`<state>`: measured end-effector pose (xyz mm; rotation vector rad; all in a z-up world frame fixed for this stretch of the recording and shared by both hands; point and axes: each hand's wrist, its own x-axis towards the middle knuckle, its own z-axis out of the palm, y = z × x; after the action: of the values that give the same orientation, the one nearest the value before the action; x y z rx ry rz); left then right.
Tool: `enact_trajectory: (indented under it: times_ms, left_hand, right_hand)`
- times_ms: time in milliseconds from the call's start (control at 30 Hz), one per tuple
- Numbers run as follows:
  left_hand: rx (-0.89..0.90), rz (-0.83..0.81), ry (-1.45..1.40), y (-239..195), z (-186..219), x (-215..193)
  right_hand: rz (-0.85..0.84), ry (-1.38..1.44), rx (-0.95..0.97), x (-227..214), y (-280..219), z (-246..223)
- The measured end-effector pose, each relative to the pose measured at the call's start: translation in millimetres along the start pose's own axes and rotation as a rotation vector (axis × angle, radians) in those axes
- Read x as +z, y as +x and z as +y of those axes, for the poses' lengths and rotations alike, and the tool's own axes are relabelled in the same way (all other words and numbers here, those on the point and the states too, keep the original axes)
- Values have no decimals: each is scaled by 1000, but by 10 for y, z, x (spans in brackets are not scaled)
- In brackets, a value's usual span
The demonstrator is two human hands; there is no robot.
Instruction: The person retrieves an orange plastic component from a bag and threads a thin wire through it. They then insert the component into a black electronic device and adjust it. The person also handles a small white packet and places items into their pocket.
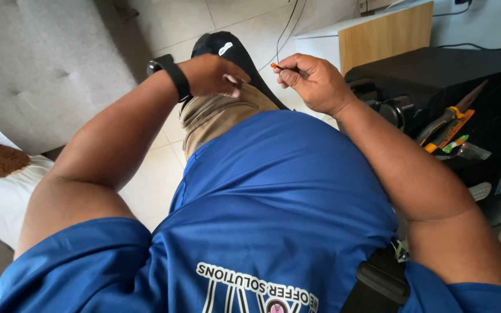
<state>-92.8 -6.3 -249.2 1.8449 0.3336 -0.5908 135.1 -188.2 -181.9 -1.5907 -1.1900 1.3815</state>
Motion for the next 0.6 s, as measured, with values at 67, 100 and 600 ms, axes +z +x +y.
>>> enact_trajectory:
  times_ms: [67, 100, 600]
  left_hand:
    - [-7, 79, 65, -39, 175, 14]
    - [-11, 166, 133, -49, 263, 4]
    - [137, 479, 238, -1490, -579, 466]
  right_hand:
    - [6, -7, 7, 1, -11, -28]
    - [11, -21, 8, -14, 2, -47]
    - [-316, -344, 62, 35, 501, -217]
